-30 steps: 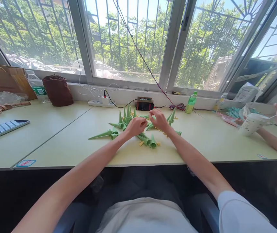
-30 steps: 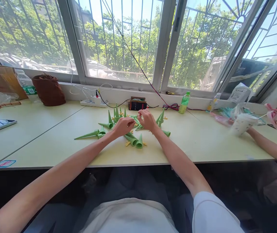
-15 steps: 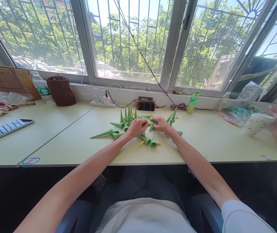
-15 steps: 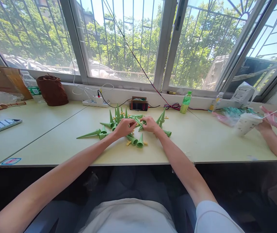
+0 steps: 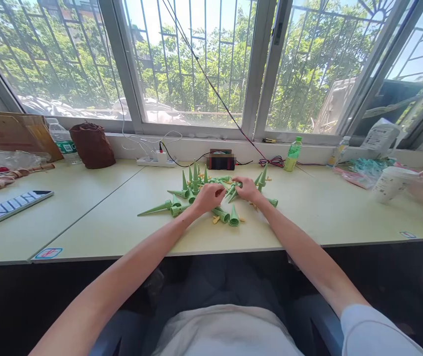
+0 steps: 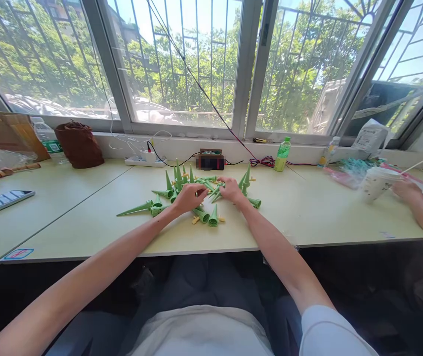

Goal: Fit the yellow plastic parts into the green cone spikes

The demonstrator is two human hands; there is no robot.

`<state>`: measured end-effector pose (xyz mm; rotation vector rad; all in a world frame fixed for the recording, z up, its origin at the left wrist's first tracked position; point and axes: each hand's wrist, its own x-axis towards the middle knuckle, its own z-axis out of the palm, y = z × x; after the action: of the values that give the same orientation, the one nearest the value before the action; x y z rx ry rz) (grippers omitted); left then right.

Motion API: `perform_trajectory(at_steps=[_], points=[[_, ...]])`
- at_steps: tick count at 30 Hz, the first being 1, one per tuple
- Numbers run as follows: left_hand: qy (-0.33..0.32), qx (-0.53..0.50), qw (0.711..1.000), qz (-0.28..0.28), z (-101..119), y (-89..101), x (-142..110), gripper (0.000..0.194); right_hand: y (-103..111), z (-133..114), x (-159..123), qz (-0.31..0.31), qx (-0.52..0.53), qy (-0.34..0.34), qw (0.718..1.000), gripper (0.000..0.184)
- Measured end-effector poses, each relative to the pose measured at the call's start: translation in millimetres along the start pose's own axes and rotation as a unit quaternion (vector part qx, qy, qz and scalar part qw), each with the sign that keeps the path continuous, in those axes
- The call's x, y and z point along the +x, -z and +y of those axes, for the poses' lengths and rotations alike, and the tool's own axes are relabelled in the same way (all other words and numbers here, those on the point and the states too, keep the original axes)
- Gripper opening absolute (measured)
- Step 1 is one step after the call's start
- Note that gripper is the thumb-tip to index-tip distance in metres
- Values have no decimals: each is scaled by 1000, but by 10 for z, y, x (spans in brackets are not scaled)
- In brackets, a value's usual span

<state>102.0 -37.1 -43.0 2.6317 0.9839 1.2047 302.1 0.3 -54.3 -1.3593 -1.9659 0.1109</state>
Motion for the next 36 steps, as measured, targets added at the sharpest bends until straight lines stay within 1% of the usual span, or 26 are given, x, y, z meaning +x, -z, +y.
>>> perform_trajectory(at_steps=[5,12,16,23,27,29,33,36], points=[[-1,4,1000,9,-12,-9,-3,29,-10,15,-2,-11,9,-7,1000,28],[-2,6,1000,5,3,-2,0,29,-35,39,13,-6,58,-25,998,25],[3,6,1000,3,3,-3,-2,28,-55,53,22,4,78,-24,997,22],[4,5,1000,3,-14,-19,1,29,-70,60,44,43,130,-17,991,19],[3,4,1000,3,-7,-16,4,27,-64,53,44,59,136,-6,989,17],[3,6,1000,2,4,-12,4,28,-52,49,46,83,133,2,988,16],[8,7,1000,-2,35,1,3,30,-1,61,57,157,114,26,981,16],[6,5,1000,-3,55,10,6,32,45,92,67,178,93,30,979,17]])
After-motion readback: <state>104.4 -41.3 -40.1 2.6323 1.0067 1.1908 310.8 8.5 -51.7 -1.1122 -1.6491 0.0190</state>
